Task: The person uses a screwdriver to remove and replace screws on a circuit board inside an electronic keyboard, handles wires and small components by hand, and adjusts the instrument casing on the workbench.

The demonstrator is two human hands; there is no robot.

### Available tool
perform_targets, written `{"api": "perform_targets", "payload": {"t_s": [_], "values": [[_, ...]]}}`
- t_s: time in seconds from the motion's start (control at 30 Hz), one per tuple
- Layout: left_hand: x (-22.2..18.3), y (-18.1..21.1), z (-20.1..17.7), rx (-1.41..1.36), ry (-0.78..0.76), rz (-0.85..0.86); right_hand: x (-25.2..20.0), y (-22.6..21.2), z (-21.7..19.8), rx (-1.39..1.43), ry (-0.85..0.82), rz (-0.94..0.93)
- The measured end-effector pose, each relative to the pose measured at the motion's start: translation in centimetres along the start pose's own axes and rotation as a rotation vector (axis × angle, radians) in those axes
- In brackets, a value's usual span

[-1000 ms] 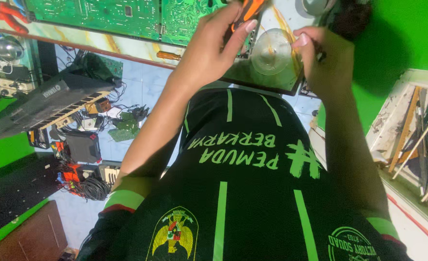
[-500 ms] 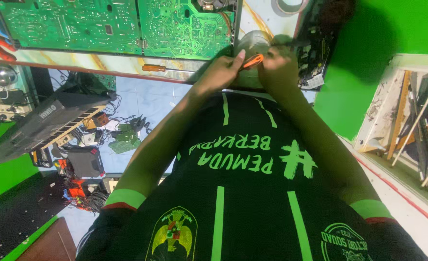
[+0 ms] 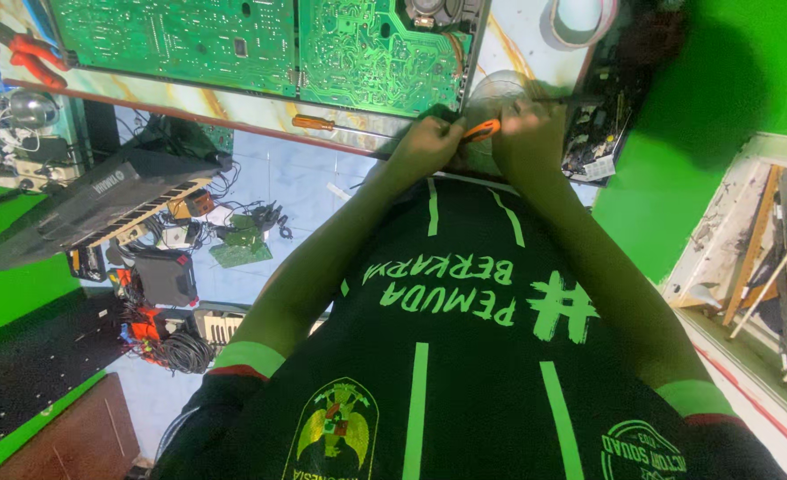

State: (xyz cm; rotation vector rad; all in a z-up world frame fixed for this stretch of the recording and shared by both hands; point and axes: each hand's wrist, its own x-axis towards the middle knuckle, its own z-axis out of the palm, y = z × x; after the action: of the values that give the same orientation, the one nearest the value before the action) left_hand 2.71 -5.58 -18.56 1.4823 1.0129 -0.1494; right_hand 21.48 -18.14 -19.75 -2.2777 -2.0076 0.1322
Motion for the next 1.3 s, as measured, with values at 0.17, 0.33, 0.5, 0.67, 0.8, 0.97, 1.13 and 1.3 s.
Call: {"api": "perform_targets", "payload": {"t_s": [0.17,0.33,0.5,0.67,0.8,0.97,1.13,1.3], "values": [[0.1,-0.8,-0.1,-0.101,-0.095,0.07,0.8,-0.4,-2.6,0.108,0.086,-0.053],[-0.5,-1.1,-0.7,-0.063,0.0,0.306,1.3,-1.4,-6.8,0.416,0.017,0.045],[-2.8,1.1,-1.6,-0.157,-0.046,0.071,0.7,-2.2,-10.6,0.727,-0.052,0.085],[-4.9,2.9,-2.0,-0.559,-0.169,0.102,0.4,-3.2,-12.0,0.87,-0.05,0.035],[-5.0,3.5,-2.0,-0.609,-0.167,0.067,0.7,-3.7,-12.6,0.926,-0.063,0.098],[-5.6,3.8,-2.4,-0.722,-0.182,0.097,1.1,-4.0,-13.9,0.938,-0.011,0.032],[-6.5,4.8,-3.4,-0.724,-0.156,0.19,1.5,-5.4,-15.9,0.928,-0.066,0.006],[-6.9,5.5,-3.9,-0.646,-0.082,0.268,1.9,-7.4,-16.8,1.074,-0.058,0.093]]}}
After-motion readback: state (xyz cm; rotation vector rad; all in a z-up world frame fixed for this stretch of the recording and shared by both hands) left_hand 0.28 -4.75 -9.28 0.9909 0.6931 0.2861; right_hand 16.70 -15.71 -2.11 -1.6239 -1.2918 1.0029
